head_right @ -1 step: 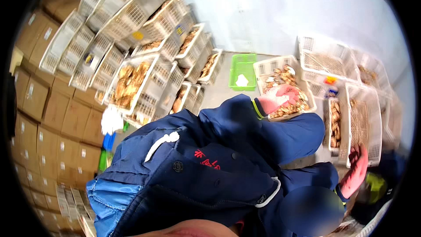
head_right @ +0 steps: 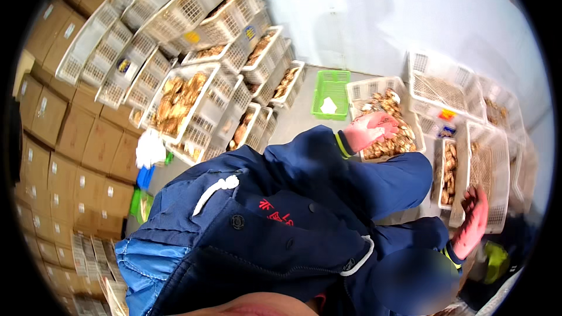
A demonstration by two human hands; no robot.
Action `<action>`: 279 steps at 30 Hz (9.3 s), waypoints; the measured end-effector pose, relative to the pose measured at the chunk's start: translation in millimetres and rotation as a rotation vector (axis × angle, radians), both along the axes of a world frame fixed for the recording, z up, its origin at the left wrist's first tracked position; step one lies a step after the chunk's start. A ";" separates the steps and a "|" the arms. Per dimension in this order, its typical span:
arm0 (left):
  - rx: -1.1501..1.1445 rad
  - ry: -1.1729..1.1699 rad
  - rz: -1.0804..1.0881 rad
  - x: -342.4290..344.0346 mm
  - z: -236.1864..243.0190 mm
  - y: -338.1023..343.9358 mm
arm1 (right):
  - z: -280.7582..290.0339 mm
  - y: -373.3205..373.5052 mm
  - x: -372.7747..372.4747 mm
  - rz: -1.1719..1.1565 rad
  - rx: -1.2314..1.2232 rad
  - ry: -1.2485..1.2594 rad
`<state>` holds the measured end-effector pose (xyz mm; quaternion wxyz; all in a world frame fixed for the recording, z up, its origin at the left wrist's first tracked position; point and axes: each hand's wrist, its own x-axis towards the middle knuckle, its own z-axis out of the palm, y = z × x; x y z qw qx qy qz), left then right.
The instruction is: The person sorts mushrooms by hand from various plastic crates, picking them up to check them and moving them between containers.
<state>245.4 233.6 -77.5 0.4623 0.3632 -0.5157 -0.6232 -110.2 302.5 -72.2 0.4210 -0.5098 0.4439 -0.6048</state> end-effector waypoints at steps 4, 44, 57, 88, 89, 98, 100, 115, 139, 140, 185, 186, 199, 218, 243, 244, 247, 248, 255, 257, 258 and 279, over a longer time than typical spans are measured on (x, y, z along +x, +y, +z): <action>-0.178 -0.168 0.312 74.2 61.7 42.8 | 73.0 -69.9 106.6 0.409 -0.038 -0.040; -0.124 -0.364 1.961 289.0 1.0 194.9 | 23.5 -39.3 506.0 1.164 0.477 -0.075; 0.411 -1.603 1.212 649.3 134.4 270.3 | -29.8 -37.2 541.1 0.876 0.084 0.032; -0.040 -0.263 0.229 182.6 154.4 -99.5 | 8.6 -33.4 23.9 -0.561 0.282 0.174; -0.028 -0.254 0.106 140.4 168.6 -99.7 | 15.0 -22.9 -3.9 -0.587 0.319 0.033; -0.032 -0.291 -0.524 -44.7 192.4 -118.6 | 25.5 131.5 -113.8 -1.100 0.249 0.181; 0.017 -0.360 -0.690 -65.5 177.3 -107.6 | -16.5 167.0 -128.9 -1.182 0.449 0.388; 0.879 -0.501 -1.161 -79.8 124.5 -177.8 | 2.4 78.6 -161.5 -1.086 1.127 0.634; 1.153 -0.078 -1.616 -158.3 25.1 -130.8 | 78.5 54.5 -2.7 -1.065 0.636 -0.044; 1.119 -0.298 -1.437 -172.5 55.1 -126.9 | 73.9 68.6 1.9 -1.107 0.519 -0.075; 0.604 0.049 -1.061 -210.7 82.7 -279.0 | -6.0 -94.3 -10.5 -0.920 0.856 0.368; 0.574 0.041 -1.051 -207.4 79.7 -280.7 | 3.0 -97.2 -11.1 -0.920 0.852 0.111; 0.493 -0.076 -1.155 -213.0 76.6 -267.0 | -35.4 -60.4 -14.1 -0.880 0.888 -0.217; -0.684 -0.594 -1.050 -216.5 72.2 -210.0 | 94.7 -100.3 51.5 -1.241 0.888 1.112; 0.793 -0.197 -1.261 -211.9 95.5 -220.9 | 78.5 -119.4 68.5 -0.725 0.129 -0.113; 0.823 -0.172 -1.323 -210.4 94.9 -222.2 | 89.3 -121.7 74.2 -0.696 0.139 -0.027; 0.906 -0.121 -1.471 -208.5 86.9 -225.7 | 99.1 -132.7 81.5 -0.811 0.184 -0.085; 0.853 -0.149 -1.474 -207.4 84.5 -222.2 | 99.7 -134.2 83.4 -0.840 0.201 -0.077; 0.579 -0.344 -1.377 -198.7 82.1 -218.9 | 93.8 -137.6 85.9 -0.962 0.299 -0.017; 0.713 -0.265 -1.327 -196.4 100.5 -224.4 | 92.1 -129.6 77.8 -1.017 0.209 -0.124; 0.653 -0.286 -1.307 -197.5 118.6 -229.3 | 90.9 -121.2 73.1 -1.062 0.205 -0.191; -0.956 -1.325 -1.719 -387.6 -69.3 -413.2 | 65.3 -18.1 23.6 -1.164 0.738 0.027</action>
